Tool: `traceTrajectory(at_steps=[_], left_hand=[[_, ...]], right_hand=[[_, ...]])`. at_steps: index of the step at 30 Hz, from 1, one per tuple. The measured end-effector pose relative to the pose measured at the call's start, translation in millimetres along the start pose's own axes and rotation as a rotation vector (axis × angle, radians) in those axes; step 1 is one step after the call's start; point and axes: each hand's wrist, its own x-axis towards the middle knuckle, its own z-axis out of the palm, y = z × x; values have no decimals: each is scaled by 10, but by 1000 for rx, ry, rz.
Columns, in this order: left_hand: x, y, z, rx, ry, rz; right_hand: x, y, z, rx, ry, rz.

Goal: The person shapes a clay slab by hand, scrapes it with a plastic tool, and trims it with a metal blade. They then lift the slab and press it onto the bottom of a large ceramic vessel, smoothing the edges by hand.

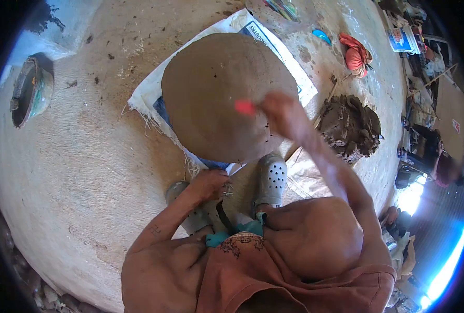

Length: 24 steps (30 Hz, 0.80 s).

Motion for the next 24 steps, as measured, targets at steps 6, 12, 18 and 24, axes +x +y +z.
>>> traceTrajectory(at_steps=[6,12,18,24], left_hand=[[-160,-212,-85,-548,-18,-142],[-278,-112,-202,-848,64,-283],[-255,-223,-175,-950,51,-256],[-298,-157,-282,-904,76,-296]], right_hand=[[1447,994,61,-113,27,152],[342,379,65,-8,-133,71],[-758,-300,270,110,-86,92],[-559,-137,-115,115,-228,28]])
